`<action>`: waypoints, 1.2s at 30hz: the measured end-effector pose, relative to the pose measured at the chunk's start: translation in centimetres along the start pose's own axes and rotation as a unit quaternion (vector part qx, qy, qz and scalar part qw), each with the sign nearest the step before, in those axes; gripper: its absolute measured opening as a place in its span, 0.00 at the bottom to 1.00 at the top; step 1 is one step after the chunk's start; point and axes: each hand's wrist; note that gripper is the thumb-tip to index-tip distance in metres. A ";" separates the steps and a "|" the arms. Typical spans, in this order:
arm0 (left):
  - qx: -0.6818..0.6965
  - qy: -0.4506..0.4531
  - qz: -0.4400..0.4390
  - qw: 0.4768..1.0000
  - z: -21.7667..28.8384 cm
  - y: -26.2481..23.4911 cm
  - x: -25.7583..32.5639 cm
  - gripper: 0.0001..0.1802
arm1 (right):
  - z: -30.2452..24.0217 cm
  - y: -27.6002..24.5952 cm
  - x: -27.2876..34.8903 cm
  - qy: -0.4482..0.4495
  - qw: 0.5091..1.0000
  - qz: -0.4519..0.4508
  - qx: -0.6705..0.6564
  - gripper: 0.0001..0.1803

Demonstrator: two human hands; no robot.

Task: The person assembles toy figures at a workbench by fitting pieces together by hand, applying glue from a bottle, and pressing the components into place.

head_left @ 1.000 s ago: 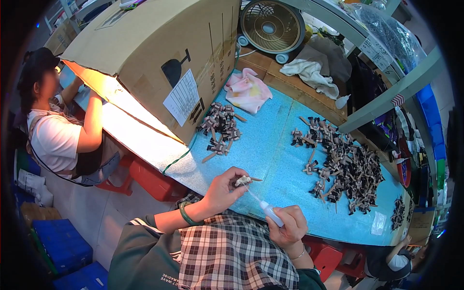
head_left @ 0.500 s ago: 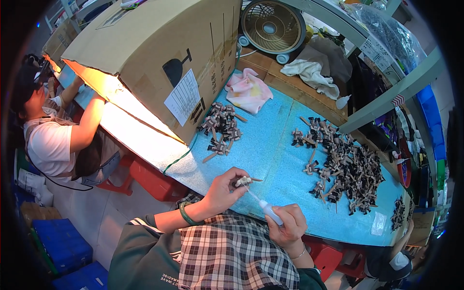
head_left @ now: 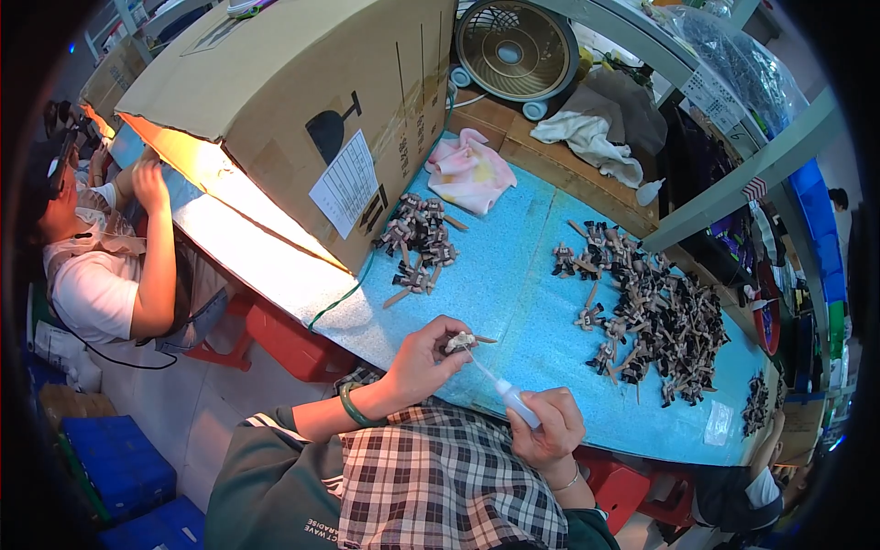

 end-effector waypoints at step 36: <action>0.007 0.037 0.047 0.998 -1.2 0.1 0.2 0.15 | 0.0 0.2 0.2 0.010 1.000 0.017 0.002 0.16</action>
Point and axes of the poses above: each hand's wrist, its own x-axis away from the middle knuckle, its own y-axis out of the palm, z = x × y, and after that the axes turned 1 degree about -y, right-handed
